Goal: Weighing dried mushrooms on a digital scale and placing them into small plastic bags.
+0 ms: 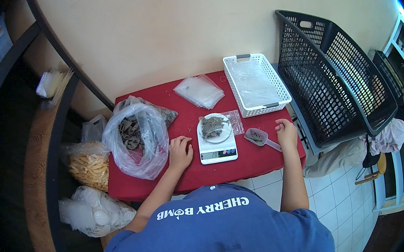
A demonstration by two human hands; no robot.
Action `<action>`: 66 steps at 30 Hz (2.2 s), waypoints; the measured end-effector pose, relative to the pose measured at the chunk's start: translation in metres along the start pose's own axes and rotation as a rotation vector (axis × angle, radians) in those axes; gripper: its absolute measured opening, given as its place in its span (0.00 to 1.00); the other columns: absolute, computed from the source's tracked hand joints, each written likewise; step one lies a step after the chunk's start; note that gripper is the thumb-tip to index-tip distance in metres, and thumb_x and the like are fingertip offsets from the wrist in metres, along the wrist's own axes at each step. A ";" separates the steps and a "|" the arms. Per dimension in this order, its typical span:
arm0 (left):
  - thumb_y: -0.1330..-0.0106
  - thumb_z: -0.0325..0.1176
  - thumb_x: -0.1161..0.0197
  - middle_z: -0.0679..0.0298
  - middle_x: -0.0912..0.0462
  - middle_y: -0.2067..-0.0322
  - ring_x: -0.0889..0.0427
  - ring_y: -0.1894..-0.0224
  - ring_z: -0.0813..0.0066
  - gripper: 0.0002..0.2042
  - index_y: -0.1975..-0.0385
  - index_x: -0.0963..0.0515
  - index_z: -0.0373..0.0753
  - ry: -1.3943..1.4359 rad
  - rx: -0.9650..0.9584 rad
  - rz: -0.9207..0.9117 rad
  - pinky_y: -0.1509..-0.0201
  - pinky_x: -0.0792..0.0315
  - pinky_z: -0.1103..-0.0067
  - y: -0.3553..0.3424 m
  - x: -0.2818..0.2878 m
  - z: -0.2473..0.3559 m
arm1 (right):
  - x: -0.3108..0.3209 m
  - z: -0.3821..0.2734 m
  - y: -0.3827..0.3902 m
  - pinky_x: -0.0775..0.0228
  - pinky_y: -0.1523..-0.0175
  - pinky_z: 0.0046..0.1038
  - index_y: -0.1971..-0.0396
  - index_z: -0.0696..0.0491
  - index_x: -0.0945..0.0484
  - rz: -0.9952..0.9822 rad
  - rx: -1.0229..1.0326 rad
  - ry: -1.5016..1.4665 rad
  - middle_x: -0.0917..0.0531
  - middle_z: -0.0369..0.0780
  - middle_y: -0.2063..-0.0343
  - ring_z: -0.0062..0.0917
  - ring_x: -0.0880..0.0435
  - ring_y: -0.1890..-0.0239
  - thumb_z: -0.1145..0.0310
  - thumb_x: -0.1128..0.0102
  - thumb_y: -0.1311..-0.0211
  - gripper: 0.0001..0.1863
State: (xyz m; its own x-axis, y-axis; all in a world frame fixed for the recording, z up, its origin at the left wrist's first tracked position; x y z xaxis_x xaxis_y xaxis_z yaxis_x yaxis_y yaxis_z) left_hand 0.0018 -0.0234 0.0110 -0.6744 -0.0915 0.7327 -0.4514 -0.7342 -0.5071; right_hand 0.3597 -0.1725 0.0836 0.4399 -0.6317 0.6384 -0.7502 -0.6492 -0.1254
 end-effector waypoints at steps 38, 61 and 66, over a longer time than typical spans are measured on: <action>0.45 0.36 0.35 0.61 0.26 0.56 0.32 0.48 0.57 0.12 0.61 0.20 0.43 0.019 0.033 -0.114 0.42 0.39 0.65 -0.003 -0.003 -0.002 | -0.030 -0.046 0.032 0.30 0.47 0.40 0.69 0.43 0.14 -0.241 -0.030 0.570 0.24 0.38 0.55 0.37 0.31 0.46 0.67 0.31 0.53 0.08; 0.41 0.23 0.45 0.58 0.23 0.60 0.26 0.54 0.60 0.08 0.64 0.20 0.38 0.189 0.107 0.041 0.47 0.34 0.70 -0.008 -0.005 -0.003 | -0.059 -0.032 0.003 0.42 0.41 0.39 0.73 0.42 0.13 -0.474 0.361 0.387 0.30 0.41 0.45 0.40 0.40 0.40 0.69 0.28 0.61 0.10; 0.40 0.23 0.44 0.57 0.23 0.59 0.25 0.53 0.60 0.08 0.63 0.21 0.36 0.339 0.089 0.071 0.49 0.31 0.70 -0.036 0.001 0.023 | -0.053 -0.032 -0.004 0.46 0.40 0.40 0.75 0.42 0.13 -0.529 0.415 0.383 0.31 0.39 0.43 0.40 0.41 0.39 0.68 0.28 0.61 0.08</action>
State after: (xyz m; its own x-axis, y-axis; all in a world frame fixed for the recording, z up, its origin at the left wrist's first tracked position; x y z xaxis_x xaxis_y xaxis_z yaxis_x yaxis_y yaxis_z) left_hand 0.0305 -0.0120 0.0409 -0.8643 0.0731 0.4977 -0.3540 -0.7914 -0.4985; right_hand 0.3240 -0.1228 0.0747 0.4302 -0.0513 0.9013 -0.2081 -0.9771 0.0437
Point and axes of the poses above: each hand's wrist, its own y-axis away from the middle knuckle, its own x-axis out of the back of the hand, z = x × y, the point moved 1 cm from there along -y, towards the middle knuckle
